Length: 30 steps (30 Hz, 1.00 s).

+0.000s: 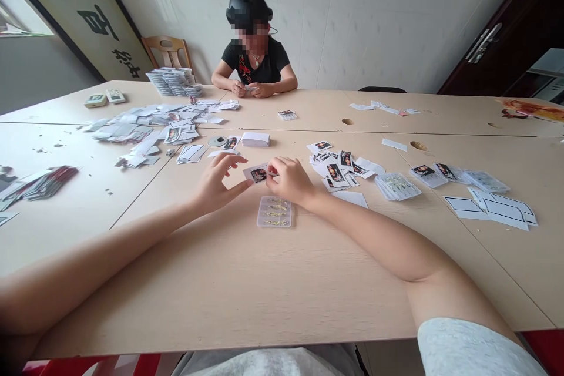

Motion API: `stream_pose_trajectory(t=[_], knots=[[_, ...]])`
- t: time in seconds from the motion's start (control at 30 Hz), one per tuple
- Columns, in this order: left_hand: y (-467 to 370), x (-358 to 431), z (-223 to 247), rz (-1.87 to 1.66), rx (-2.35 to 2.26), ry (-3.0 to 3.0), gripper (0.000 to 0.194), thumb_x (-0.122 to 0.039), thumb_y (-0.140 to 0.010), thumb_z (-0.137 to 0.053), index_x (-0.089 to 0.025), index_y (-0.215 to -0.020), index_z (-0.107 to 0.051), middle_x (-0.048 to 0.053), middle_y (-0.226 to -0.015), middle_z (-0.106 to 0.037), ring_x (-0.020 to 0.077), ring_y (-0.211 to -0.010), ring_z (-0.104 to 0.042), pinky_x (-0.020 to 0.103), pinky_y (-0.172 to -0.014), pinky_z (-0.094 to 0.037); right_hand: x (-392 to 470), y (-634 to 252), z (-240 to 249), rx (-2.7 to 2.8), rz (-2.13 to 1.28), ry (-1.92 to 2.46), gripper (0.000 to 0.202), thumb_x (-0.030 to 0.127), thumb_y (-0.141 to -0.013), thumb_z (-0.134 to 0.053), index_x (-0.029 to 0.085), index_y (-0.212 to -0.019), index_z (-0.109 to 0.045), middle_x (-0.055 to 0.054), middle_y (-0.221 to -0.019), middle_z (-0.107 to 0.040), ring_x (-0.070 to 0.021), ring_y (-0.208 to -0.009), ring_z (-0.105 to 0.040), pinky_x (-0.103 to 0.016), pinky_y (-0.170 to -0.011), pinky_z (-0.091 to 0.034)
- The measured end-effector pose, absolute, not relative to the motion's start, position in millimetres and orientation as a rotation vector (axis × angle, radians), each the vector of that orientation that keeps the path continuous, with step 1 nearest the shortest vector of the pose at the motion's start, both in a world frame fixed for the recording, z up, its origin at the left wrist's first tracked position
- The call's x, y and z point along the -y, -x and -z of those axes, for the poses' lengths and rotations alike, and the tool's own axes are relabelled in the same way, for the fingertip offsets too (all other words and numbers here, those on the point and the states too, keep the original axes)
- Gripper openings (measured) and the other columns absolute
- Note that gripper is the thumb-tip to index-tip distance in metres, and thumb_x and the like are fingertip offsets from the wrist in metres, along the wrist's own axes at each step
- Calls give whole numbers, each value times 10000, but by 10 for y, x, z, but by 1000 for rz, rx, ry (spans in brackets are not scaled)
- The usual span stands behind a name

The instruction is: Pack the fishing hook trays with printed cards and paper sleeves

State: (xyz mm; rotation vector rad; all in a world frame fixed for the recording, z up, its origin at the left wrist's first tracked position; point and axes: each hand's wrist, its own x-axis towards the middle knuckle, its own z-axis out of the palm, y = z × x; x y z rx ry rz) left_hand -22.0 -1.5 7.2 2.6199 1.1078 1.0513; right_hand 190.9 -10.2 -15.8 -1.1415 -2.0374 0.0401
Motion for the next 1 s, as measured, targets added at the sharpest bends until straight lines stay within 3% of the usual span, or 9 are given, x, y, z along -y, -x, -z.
stream_pose_trajectory(t=[0.27,0.37,0.67,1.0], knots=[[267,-59,41,-1022,-914,-2784,385,-355,-824,-626,-240,-1184,-550,101,-1251,-474,228,-1139,-483,436,-963,-447,256,-1820,163,2042,-244,960,92,185,-802,-491,207,-717,-464,3,-674,-539,-129,-602,-472,-285,-640,-393],[273,-74,71,-1005,-799,-2777,432,-314,-841,-606,-256,-1257,-503,110,-1267,-453,209,-1103,-495,423,-960,-459,261,-1822,163,2047,-316,938,90,196,-788,-507,206,-706,-470,3,-665,-523,-131,-608,-475,-271,-587,-387],[263,-54,78,-869,-616,-2682,213,-297,-871,-565,-215,-1059,-624,99,-1137,-503,183,-1045,-549,362,-942,-472,285,-1835,185,2015,-495,929,26,206,-781,-505,200,-760,-519,-3,-710,-589,-130,-638,-514,-280,-631,-423],[274,-71,69,-794,-660,-2633,264,-384,-880,-536,-210,-1040,-654,109,-1107,-529,199,-1038,-548,366,-909,-486,287,-1853,237,2002,-553,938,27,224,-786,-502,208,-764,-497,-1,-708,-583,-136,-648,-520,-268,-603,-427]])
